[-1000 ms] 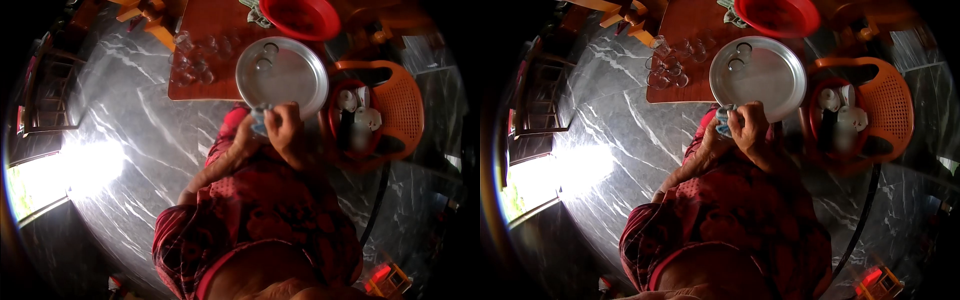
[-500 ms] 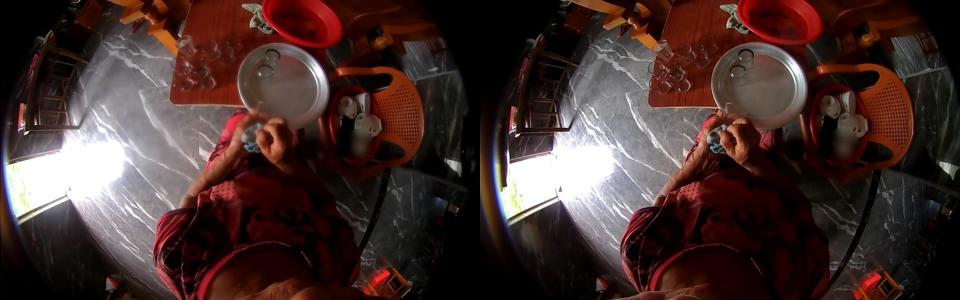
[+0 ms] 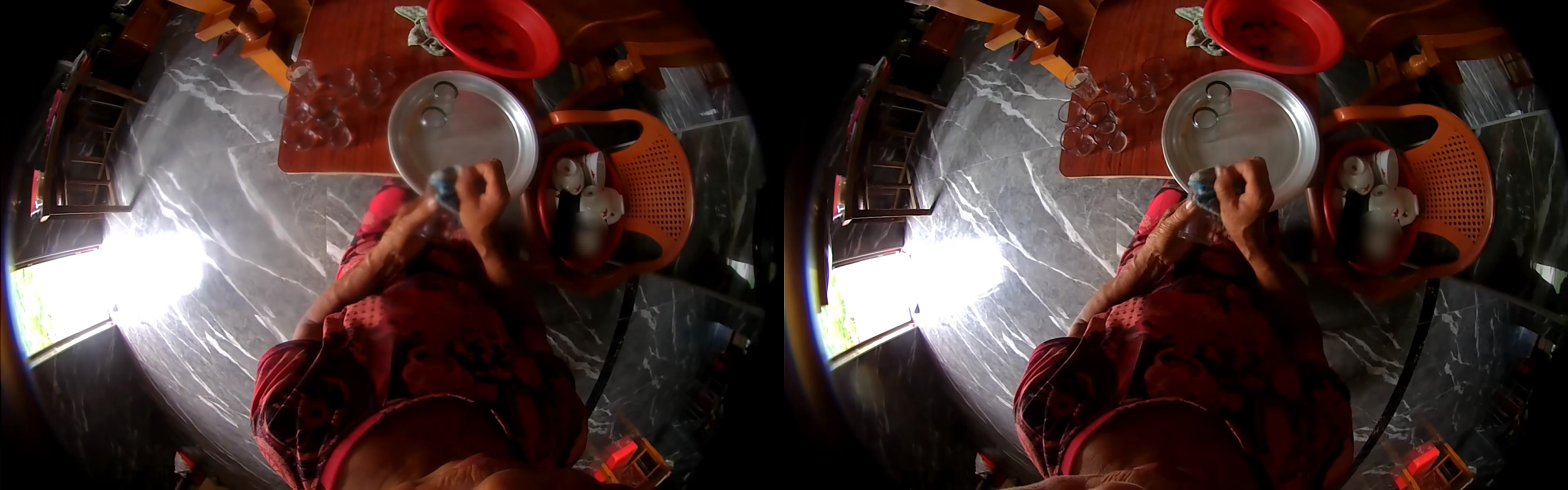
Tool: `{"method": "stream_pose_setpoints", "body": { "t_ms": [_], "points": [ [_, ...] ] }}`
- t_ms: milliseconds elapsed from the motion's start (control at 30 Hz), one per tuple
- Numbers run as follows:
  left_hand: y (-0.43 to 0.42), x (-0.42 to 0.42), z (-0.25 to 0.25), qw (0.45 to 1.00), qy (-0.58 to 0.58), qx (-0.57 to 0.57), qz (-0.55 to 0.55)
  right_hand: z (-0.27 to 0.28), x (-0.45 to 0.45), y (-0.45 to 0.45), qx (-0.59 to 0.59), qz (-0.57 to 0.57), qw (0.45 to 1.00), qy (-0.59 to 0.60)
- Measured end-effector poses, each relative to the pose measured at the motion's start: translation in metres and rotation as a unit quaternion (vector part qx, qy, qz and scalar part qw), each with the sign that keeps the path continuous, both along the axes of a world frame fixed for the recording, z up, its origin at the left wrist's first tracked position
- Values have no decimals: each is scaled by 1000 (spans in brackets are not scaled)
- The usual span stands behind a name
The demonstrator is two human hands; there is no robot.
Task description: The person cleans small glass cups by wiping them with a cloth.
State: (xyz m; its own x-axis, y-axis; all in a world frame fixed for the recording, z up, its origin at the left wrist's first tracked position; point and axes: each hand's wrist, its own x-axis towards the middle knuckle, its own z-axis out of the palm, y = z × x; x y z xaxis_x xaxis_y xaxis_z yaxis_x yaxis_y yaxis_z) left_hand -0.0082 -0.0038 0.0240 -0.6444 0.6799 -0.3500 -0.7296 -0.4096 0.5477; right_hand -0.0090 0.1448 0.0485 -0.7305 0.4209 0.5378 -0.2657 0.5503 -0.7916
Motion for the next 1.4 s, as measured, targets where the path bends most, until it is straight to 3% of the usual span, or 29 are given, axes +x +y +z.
{"method": "stream_pose_setpoints", "body": {
  "t_ms": [133,200,300,333,400,500,600,667,767,867,967,1067,1100,1167,1200,1333,1400],
  "points": [
    [-4,-7,-18,997,-2,76,-21,-13,-5,15,-291,38,953,-71],
    [-4,-9,-10,995,-48,85,-13,-12,-5,16,-312,51,947,-62],
    [-1,-10,-11,995,-13,104,-5,4,1,5,-70,-33,995,-64],
    [1,-9,-8,994,-11,104,-7,7,3,0,-38,-19,998,-50],
    [5,-2,1,989,-106,83,55,24,7,-9,62,0,998,-8],
    [2,-6,42,991,-84,83,60,34,16,-16,85,52,994,-33],
    [-1,-4,-10,992,-52,16,110,47,29,-26,134,85,986,-59],
    [-2,-5,-63,986,-20,-48,158,34,33,-28,152,98,983,-10],
    [-2,-9,-76,979,6,-93,184,21,41,-36,125,119,985,2],
    [-2,-13,-48,984,64,-85,140,26,34,-39,119,150,981,29],
    [-3,-13,-14,985,143,-65,74,33,26,-38,103,116,988,-19],
    [-1,-13,-12,976,189,-55,98,31,13,-41,38,87,995,-3],
    [-2,-14,-2,978,173,-57,98,30,9,-39,31,81,996,5],
    [-3,-14,25,984,140,-61,97,26,2,-26,163,118,979,37],
    [-4,-14,35,986,123,-63,97,37,2,-26,168,113,979,33],
    [-8,-6,25,994,81,-29,63,37,-8,-23,196,61,977,56],
    [-1,-8,20,981,-150,-8,123,28,-11,-20,104,44,993,16]
  ]
}}
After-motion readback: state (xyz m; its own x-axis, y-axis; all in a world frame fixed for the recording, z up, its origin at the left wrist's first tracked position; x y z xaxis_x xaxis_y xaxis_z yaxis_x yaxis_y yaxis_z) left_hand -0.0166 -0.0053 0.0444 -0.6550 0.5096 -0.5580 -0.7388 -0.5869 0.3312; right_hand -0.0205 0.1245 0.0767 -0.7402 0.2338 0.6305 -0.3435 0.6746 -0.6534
